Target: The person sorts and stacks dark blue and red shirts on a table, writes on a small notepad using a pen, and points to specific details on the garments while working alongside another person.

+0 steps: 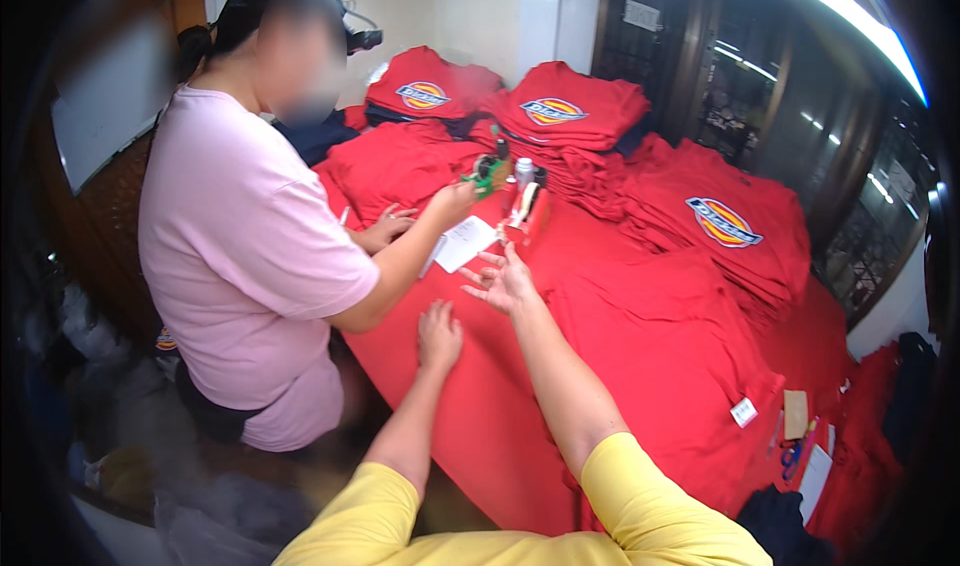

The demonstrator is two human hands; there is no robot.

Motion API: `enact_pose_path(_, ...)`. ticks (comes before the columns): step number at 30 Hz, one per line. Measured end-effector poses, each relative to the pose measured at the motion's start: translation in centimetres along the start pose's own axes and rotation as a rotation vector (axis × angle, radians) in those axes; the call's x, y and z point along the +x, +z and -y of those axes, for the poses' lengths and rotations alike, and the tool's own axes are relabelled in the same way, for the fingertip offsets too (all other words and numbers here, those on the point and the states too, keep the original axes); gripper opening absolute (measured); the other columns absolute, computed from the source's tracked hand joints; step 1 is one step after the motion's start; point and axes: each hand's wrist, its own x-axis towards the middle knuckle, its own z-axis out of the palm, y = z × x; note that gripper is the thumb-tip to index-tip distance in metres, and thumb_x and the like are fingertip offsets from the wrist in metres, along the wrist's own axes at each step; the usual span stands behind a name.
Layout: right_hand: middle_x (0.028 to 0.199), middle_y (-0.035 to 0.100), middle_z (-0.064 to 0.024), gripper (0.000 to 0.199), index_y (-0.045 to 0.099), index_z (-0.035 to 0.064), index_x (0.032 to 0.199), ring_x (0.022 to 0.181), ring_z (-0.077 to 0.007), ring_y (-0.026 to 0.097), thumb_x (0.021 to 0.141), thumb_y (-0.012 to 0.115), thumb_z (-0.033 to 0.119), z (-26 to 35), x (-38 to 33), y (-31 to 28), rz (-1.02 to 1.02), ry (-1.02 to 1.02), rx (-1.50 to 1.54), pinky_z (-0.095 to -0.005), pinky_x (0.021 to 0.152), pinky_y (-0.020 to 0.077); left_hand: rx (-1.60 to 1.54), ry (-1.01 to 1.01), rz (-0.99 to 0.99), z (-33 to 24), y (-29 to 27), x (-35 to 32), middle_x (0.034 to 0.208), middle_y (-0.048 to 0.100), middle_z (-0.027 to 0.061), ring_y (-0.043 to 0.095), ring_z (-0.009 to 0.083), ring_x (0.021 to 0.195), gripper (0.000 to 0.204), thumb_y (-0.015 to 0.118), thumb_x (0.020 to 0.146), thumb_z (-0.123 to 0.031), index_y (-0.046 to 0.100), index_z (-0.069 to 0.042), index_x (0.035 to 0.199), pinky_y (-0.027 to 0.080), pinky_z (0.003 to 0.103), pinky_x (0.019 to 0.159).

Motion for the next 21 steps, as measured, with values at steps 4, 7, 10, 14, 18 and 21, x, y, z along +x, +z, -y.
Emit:
enact_pose_path(4,0.066,0.053,-0.0072,0.065,0.046,0.0011,0.119,0.118,-0.0399,0.052,0.097,0.028,0.06,-1.4,2.4,-0.1,0.014,0.027,0.004,-0.0636,0.099,0.0342,0.075,-0.006,-0.046,-1.3,0.4,-0.7,0.135,0.05,0.0141,0.038,0.0277,0.133,0.042,0.055,0.087,-0.022,0.053,-0.004,0.125,0.022,0.045,0.114)
enact_pose_path(7,0.066,0.053,-0.0069,0.066,0.046,0.0002,0.121,0.117,-0.0389,0.052,0.098,0.027,0.058,-2.1,2.7,-1.3,0.015,0.043,0.032,-0.0627,0.1,0.0345,0.075,-0.001,-0.057,-1.3,0.6,-0.7,0.136,0.05,0.0144,0.038,0.0285,0.133,0.041,0.056,0.087,-0.021,0.054,-0.005,0.124,0.022,0.044,0.114)
enact_pose_path(10,0.066,0.051,-0.0066,0.066,0.045,-0.0006,0.125,0.115,-0.0388,0.054,0.098,0.029,0.057,-2.1,1.5,-2.5,-0.048,0.034,0.016,-0.0621,0.1,0.0356,0.061,0.001,-0.055,-1.8,0.0,-0.7,0.136,0.049,0.0145,0.038,0.0284,0.133,0.039,0.056,0.087,-0.021,0.055,-0.004,0.123,0.022,0.045,0.114)
enact_pose_path(14,0.093,0.051,-0.015,0.069,0.041,-0.002,0.129,0.119,-0.0396,0.05,0.098,0.027,0.058,-1.1,-0.7,-4.4,-0.085,-0.019,-0.005,-0.0614,0.103,0.0318,0.064,0.002,-0.058,-1.7,0.2,-0.7,0.137,0.049,0.0134,0.037,0.0282,0.134,0.039,0.056,0.088,-0.022,0.056,-0.005,0.122,0.022,0.045,0.114)
enact_pose_path(18,0.077,0.05,-0.0094,0.067,0.045,-0.0019,0.125,0.117,-0.0391,0.052,0.098,0.029,0.057,0.3,-3.6,-5.4,-0.16,-0.064,0.0,-0.0614,0.102,0.0336,0.09,0.002,-0.059,-1.3,0.4,-0.3,0.138,0.048,0.0128,0.036,0.0281,0.134,0.039,0.055,0.088,-0.023,0.056,-0.006,0.123,0.021,0.043,0.115)
enact_pose_path(21,0.068,0.049,-0.0059,0.065,0.047,-0.0018,0.122,0.115,-0.0392,0.053,0.098,0.031,0.057,1.0,-5.6,-7.0,-0.151,-0.099,0.019,-0.0614,0.102,0.0341,0.098,0.001,-0.026,-1.5,0.1,-0.2,0.139,0.047,0.0119,0.035,0.0265,0.135,0.041,0.053,0.089,-0.024,0.055,-0.006,0.125,0.021,0.043,0.115)
